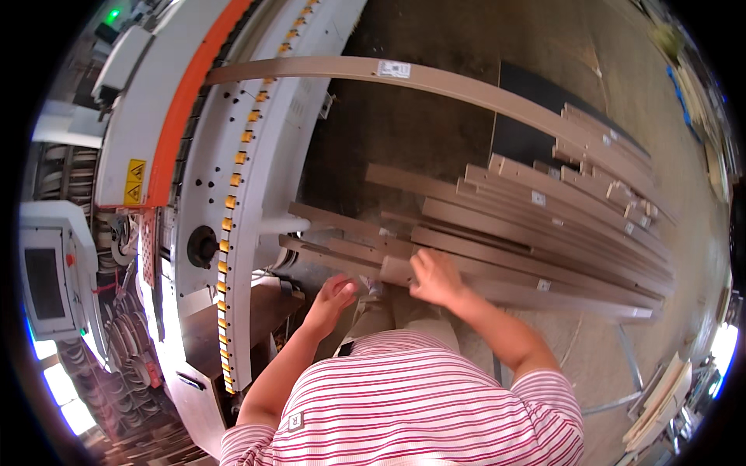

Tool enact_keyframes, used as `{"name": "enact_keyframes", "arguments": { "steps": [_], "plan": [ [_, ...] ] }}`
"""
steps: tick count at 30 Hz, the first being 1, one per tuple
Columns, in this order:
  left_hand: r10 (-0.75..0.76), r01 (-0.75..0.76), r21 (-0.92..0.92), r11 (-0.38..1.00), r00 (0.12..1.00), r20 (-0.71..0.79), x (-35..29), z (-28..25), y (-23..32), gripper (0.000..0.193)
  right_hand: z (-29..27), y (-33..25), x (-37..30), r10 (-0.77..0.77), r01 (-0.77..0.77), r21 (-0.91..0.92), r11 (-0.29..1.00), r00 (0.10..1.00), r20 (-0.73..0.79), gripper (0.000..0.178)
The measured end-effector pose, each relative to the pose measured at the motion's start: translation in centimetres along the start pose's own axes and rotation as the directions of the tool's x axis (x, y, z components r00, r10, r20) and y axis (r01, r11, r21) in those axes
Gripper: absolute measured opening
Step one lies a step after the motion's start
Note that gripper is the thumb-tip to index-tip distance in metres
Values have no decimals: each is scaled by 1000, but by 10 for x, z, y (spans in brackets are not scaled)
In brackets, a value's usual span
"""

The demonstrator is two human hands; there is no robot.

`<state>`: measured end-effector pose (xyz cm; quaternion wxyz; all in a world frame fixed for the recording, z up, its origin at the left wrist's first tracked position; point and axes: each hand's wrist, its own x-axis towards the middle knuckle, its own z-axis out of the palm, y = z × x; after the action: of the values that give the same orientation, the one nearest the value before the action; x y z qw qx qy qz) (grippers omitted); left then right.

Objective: The person repeatedly picks up long wooden planks from a pile on the floor and feeds them into a large industrial machine. They guide the planks through the machine's rollers and then place the processed pieces onto a growing stack on the floor.

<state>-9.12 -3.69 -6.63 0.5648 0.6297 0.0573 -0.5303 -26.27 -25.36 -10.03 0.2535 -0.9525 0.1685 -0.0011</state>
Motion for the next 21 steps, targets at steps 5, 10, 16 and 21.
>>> {"name": "enact_keyframes", "arguments": {
  "steps": [5,10,16,21],
  "plan": [
    [241,-222,-250,943,969,48,-8,28,51,25,-60,-79,27,-127,166,219,961,975,-185,52],
    [391,-462,-148,875,852,-347,-19,-43,106,25,-98,-37,-20,60,-193,420,887,949,310,68],
    [469,-728,-145,670,566,-679,-4,-185,166,27,-54,131,-174,393,-483,0,876,712,582,78],
    [344,-638,-103,763,535,-772,46,-243,167,28,-39,72,-141,345,-390,55,919,866,362,70]
  ]
}}
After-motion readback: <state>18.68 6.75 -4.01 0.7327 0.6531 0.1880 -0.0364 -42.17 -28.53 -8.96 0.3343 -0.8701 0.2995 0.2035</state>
